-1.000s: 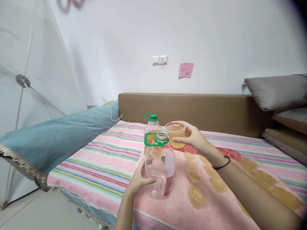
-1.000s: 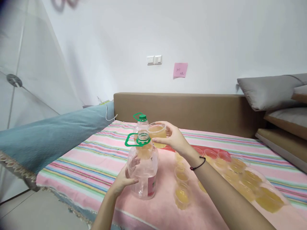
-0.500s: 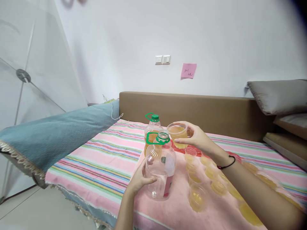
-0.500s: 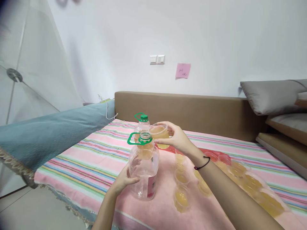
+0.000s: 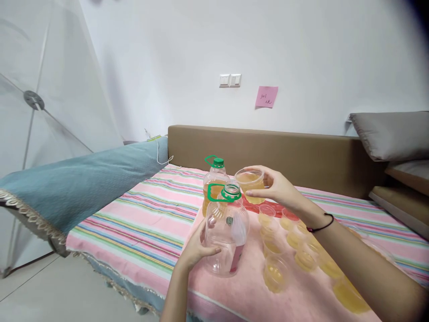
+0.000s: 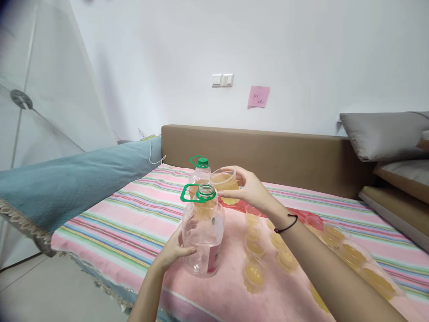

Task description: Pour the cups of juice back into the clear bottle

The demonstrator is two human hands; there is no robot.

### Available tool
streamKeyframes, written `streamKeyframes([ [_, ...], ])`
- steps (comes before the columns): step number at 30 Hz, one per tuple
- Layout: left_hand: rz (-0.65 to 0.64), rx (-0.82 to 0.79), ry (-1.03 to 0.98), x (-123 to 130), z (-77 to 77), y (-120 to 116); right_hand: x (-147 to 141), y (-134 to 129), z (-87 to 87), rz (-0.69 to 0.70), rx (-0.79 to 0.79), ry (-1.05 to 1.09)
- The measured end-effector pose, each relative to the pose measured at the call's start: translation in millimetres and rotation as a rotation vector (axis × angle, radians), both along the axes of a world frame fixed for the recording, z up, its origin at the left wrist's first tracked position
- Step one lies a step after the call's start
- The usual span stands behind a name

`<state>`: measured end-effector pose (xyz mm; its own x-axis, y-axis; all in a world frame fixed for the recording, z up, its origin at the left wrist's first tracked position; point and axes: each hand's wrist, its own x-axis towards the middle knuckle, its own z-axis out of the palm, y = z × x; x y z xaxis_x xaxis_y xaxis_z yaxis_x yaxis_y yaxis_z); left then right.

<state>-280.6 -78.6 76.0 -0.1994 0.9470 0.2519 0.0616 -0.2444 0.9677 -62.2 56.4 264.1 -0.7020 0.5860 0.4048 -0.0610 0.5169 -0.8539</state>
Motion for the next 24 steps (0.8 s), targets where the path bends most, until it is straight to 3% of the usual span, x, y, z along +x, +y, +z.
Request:
streamKeyframes([
  [24, 0.012, 0.016, 0.061, -1, -2.1, -1, 1, 4, 19.2, -0.003, 0.171, -0.147],
])
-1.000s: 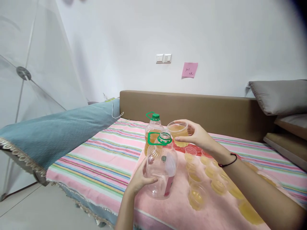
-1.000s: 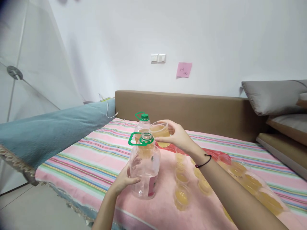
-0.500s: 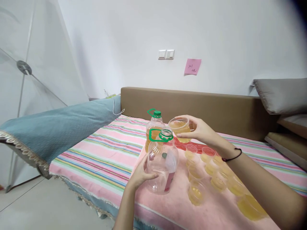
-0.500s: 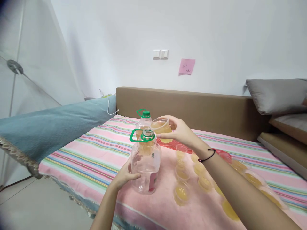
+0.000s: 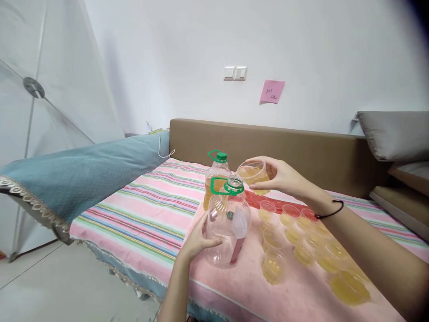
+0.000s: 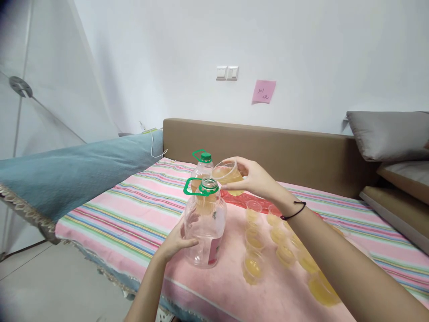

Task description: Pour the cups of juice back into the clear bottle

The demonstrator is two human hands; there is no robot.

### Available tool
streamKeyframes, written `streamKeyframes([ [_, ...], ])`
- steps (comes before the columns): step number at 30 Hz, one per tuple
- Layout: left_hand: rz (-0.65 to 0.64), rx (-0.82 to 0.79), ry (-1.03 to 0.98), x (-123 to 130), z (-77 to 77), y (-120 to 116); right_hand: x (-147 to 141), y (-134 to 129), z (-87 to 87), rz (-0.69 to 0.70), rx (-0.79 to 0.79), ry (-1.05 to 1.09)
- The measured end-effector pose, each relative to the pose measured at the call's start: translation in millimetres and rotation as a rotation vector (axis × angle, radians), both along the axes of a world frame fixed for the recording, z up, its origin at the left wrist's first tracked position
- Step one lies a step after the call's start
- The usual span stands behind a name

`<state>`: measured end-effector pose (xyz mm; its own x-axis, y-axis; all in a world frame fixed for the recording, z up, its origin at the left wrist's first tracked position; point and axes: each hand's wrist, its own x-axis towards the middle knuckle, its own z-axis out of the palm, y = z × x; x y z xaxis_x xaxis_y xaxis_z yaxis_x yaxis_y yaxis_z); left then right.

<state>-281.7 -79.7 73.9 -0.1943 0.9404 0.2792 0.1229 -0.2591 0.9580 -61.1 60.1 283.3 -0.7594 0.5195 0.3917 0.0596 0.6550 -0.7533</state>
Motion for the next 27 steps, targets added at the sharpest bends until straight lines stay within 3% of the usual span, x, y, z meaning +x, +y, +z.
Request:
streamKeyframes([
  [27, -0.033, -0.034, -0.079, 1, -3.0, 3, -2, 13, 10.7, 0.023, 0.068, -0.121],
])
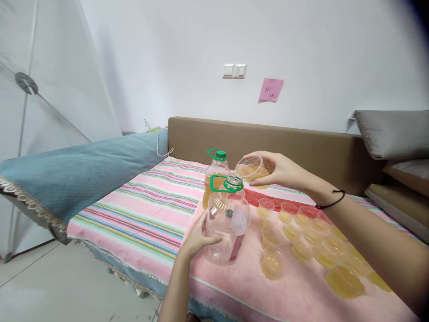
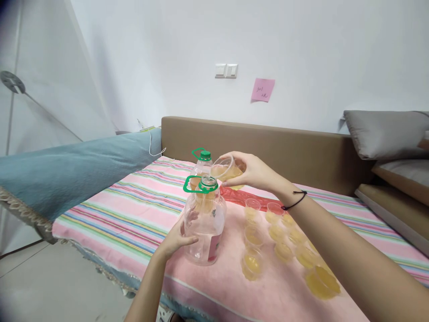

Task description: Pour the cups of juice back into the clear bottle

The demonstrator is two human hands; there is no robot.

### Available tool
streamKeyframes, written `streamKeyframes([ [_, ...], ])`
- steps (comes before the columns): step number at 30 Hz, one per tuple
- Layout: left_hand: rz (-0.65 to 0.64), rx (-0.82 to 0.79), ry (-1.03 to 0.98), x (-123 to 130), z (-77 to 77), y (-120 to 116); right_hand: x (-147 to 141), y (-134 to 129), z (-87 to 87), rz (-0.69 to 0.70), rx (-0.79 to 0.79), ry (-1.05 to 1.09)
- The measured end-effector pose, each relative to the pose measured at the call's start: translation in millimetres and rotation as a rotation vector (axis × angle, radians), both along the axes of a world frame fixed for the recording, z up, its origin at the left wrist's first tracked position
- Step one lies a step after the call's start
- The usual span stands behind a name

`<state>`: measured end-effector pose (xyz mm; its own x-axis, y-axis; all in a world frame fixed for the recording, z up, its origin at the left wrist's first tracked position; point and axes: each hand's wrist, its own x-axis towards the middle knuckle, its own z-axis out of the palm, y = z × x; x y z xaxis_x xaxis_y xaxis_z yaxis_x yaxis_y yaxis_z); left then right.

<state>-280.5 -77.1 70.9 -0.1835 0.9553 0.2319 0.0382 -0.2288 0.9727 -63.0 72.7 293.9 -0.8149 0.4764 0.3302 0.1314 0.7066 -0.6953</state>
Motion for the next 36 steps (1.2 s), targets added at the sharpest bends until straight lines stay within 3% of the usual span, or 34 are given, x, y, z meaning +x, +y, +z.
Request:
streamKeyframes([
  [36, 0.009, -0.009, 0.01, 2, 3.3, 1, -3, -14, 29.7, -0.122, 0.271, -0.215],
])
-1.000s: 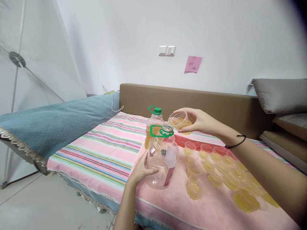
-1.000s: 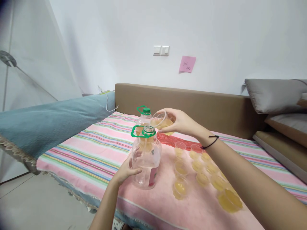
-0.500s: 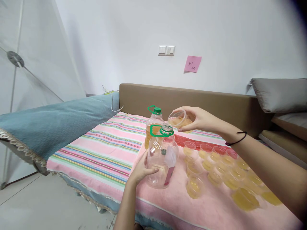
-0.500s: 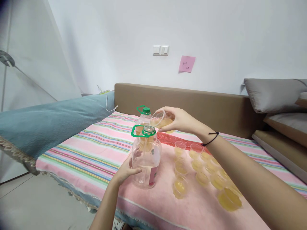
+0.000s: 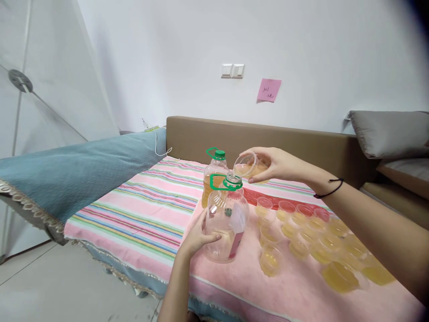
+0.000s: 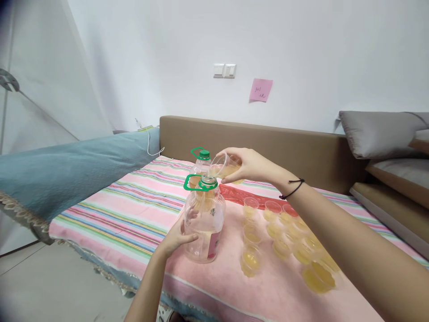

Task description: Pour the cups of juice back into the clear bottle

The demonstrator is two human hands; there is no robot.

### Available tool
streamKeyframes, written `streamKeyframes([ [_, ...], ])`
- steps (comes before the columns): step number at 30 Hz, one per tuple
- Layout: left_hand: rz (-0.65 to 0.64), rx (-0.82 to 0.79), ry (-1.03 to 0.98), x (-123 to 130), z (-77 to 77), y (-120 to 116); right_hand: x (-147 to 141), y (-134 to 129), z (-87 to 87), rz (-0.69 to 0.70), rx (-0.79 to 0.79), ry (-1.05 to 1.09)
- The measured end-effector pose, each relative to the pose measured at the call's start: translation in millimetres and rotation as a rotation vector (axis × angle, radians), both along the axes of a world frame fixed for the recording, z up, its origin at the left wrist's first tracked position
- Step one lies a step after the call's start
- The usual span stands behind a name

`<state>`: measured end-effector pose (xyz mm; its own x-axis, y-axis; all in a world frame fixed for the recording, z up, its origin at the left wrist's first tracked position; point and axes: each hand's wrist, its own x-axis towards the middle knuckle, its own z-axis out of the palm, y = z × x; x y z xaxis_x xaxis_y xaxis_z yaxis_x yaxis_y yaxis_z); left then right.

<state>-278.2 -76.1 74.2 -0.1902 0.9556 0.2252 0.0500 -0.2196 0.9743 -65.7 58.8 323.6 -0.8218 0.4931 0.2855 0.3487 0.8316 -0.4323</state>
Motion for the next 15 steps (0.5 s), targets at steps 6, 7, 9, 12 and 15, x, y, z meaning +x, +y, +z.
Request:
streamKeyframes([
  [6, -0.002, 0.012, -0.004, -0.4, -2.2, 0.0, -0.9, -1.6, 4.2, 0.016, 0.027, -0.039],
  [7, -0.003, 0.015, 0.001, -0.7, -2.9, 0.1, -0.9, -1.4, 4.6, 0.02, 0.027, -0.046],
  [9, -0.005, 0.019, 0.013, -1.4, -4.2, 0.5, -0.9, -0.7, 5.4, 0.026, 0.035, -0.061],
  [12, -0.008, 0.028, 0.016, -2.1, -5.7, 1.6, -1.5, 0.7, 7.2, 0.027, 0.047, -0.078],
  [15, -0.011, 0.025, 0.005, -2.2, -6.5, 2.4, -2.9, 1.7, 9.8, 0.029, 0.044, -0.107],
])
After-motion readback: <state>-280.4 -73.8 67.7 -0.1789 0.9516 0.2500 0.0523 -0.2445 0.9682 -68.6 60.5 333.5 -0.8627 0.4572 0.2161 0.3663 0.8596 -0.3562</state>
